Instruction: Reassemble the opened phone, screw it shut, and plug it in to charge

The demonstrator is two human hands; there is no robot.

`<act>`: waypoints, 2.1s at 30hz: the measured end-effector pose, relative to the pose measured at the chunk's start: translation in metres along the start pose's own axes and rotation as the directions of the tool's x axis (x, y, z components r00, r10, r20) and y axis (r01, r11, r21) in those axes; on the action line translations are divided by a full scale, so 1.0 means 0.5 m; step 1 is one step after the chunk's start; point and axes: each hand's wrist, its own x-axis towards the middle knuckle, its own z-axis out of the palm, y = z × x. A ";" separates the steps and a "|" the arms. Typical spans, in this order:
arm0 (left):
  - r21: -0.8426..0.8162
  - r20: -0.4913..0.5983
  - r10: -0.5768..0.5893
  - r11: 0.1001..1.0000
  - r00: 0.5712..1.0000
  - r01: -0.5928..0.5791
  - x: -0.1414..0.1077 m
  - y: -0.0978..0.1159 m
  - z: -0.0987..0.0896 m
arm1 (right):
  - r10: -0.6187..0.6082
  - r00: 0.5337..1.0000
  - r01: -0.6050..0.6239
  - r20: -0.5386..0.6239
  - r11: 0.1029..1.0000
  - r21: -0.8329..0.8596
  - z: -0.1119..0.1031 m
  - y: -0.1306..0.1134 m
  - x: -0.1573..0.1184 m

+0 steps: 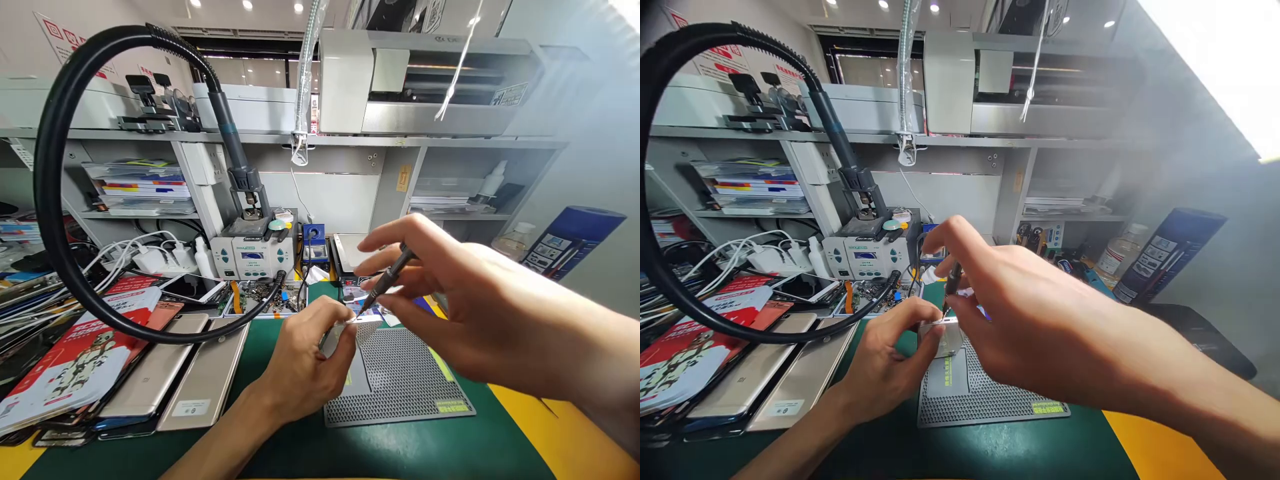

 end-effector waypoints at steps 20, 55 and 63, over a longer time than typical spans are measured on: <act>0.013 0.008 -0.036 0.999 0.999 0.036 -0.002 0.000 0.003 | -0.026 0.999 0.027 0.033 1.000 -0.017 0.003 0.002 0.011; 0.008 0.000 -0.024 1.000 1.000 0.024 -0.008 0.001 0.005 | 0.025 0.997 -0.028 0.074 0.999 0.044 0.004 -0.006 0.009; 0.001 0.009 -0.033 0.999 0.999 0.033 -0.007 -0.002 0.005 | 0.026 0.996 -0.026 0.089 1.000 -0.007 -0.003 -0.012 0.009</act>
